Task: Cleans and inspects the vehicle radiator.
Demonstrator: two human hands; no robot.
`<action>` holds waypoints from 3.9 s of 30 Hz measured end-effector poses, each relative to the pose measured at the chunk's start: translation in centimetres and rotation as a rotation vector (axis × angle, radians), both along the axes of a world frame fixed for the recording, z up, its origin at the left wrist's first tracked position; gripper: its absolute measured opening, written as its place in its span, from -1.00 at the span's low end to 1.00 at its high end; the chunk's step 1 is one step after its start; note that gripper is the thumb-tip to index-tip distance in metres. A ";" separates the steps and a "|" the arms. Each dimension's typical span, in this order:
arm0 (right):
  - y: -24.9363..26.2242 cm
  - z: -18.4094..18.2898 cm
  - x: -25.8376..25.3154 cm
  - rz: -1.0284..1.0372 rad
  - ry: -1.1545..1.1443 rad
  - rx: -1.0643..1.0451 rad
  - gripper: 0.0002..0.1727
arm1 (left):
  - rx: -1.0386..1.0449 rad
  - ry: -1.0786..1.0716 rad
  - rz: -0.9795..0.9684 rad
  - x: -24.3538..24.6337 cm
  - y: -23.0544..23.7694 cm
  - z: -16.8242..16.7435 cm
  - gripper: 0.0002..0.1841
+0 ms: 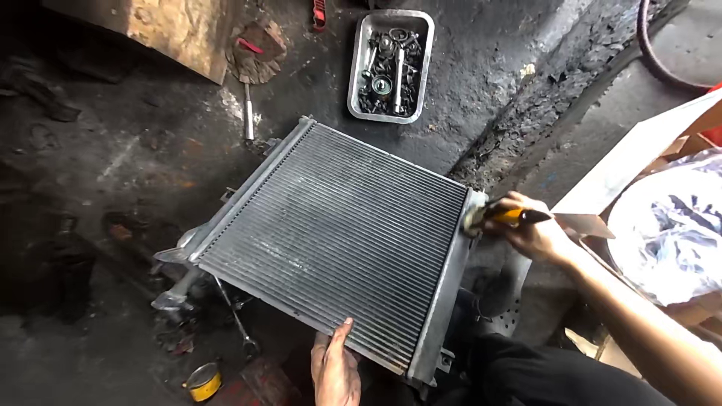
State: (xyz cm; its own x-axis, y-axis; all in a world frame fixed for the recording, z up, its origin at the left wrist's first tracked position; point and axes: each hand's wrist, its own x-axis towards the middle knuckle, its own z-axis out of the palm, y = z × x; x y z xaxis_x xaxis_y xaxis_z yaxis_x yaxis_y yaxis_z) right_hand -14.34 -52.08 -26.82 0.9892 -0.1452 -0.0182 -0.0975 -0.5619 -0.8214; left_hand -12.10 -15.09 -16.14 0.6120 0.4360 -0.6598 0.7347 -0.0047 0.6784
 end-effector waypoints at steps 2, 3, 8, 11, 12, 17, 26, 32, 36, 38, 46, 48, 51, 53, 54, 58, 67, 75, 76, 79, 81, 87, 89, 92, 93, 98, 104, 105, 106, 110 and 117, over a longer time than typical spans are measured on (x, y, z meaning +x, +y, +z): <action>-0.4 0.0 0.6 0.019 0.017 -0.008 -0.79 | -0.004 0.007 0.002 0.0 0.2 -0.1 -0.73; -1.4 -0.6 1.1 -0.024 0.026 -0.048 -0.79 | -0.004 0.006 -0.002 -0.1 0.2 -0.2 -0.72; -1.1 -1.3 1.1 -0.057 0.094 -0.114 -0.69 | 0.004 -0.009 -0.022 -0.1 0.8 -0.4 -0.69; 1.3 0.6 0.4 -0.011 0.036 -0.060 -0.77 | 0.011 0.004 -0.005 0.2 0.9 -0.2 -0.69; 1.6 0.4 0.5 -0.032 0.026 -0.064 -0.78 | 0.011 0.000 -0.010 0.2 0.9 -0.2 -0.69; 1.1 -1.9 1.4 -0.273 -0.018 -0.101 -0.77 | 0.005 -0.024 -0.025 0.0 0.7 0.0 -0.70; 1.0 -2.5 1.1 -0.237 -0.084 -0.063 -0.78 | 0.003 -0.038 -0.025 -0.4 0.7 -0.2 -0.66; 0.8 -3.2 0.9 -0.285 -0.089 -0.029 -0.75 | 0.013 -0.046 -0.033 -0.3 0.7 -0.4 -0.65; 1.3 -3.0 -0.5 -0.319 -0.088 -0.016 -0.75 | -0.002 -0.069 -0.052 -0.4 0.8 -0.2 -0.67; 1.6 -2.3 -2.4 -0.242 -0.074 0.011 -0.74 | -0.012 -0.068 -0.040 -0.3 1.0 -0.1 -0.68; 0.6 -4.6 -2.5 -0.432 -0.180 -0.071 -0.73 | -0.015 -0.051 -0.032 -0.3 1.1 -0.2 -0.70; 2.8 -2.7 -3.2 -0.340 -0.154 -0.002 -0.73 | -0.019 -0.045 -0.030 -0.1 1.0 -0.2 -0.70; 3.6 -0.5 -3.3 -0.182 -0.057 0.089 -0.73 | -0.017 -0.032 -0.027 0.0 1.0 -0.4 -0.69; 2.1 -1.4 -2.4 -0.230 -0.087 0.035 -0.73 | -0.010 -0.030 -0.033 -0.1 1.1 -0.6 -0.70; 1.7 -2.0 -2.1 -0.275 -0.085 0.023 -0.73 | -0.006 -0.030 -0.037 -0.2 1.1 -0.6 -0.70; 5.0 -0.7 -3.6 -0.195 -0.117 0.115 -0.75 | -0.021 -0.035 -0.035 -0.2 1.4 -0.5 -0.70; 6.5 0.3 -5.3 -0.164 -0.090 0.267 -0.76 | -0.016 -0.018 -0.036 0.0 0.9 -0.2 -0.70; 6.5 0.0 -8.3 -0.181 -0.055 0.351 -0.76 | -0.013 -0.025 -0.033 -0.1 0.7 -0.3 -0.71; 7.5 0.5 -8.9 -0.162 -0.035 0.393 -0.75 | -0.003 -0.011 -0.029 -0.2 0.9 -0.1 -0.72; 7.5 1.6 -9.1 -0.087 0.027 0.483 -0.71 | -0.010 -0.002 -0.024 0.1 0.9 -0.3 -0.72; 6.4 0.8 -8.6 -0.179 -0.032 0.389 -0.76 | -0.009 -0.013 -0.030 0.0 0.8 -0.2 -0.71; 9.5 2.7 -7.5 0.112 -0.081 0.451 -0.73 | 0.015 -0.005 -0.026 -0.1 0.8 -0.4 -0.71; 8.3 3.7 -6.0 0.266 -0.015 0.380 -0.68 | 0.022 -0.002 -0.023 0.0 0.7 -0.8 -0.74; 5.0 2.5 -3.2 0.181 0.004 0.110 -0.72 | 0.036 -0.025 -0.029 -0.1 0.8 -0.8 -0.77; 4.4 1.9 -2.3 0.137 -0.011 0.047 -0.72 | 0.040 -0.034 -0.032 -0.2 0.7 -0.7 -0.78; 9.2 5.0 -3.0 0.525 -0.006 0.131 -0.64 | 0.058 -0.017 -0.029 -0.1 0.8 -0.9 -0.76; 8.7 2.6 -1.9 0.545 -0.056 0.338 -0.59 | 0.037 -0.009 -0.030 -0.2 1.0 -1.0 -0.76; 7.0 1.6 -1.5 0.461 -0.072 0.320 -0.65 | 0.027 -0.011 -0.026 -0.1 1.0 -1.0 -0.77; 5.0 0.8 -0.8 0.370 -0.086 0.280 -0.69 | 0.020 -0.016 -0.027 0.0 0.9 -1.0 -0.76; 4.7 1.6 0.0 0.264 -0.110 0.138 -0.71 | 0.036 -0.014 -0.036 0.2 0.8 -1.0 -0.77; 13.0 4.3 -0.8 0.345 0.009 0.573 -0.65 | 0.019 -0.013 -0.035 -0.1 1.2 -1.0 -0.73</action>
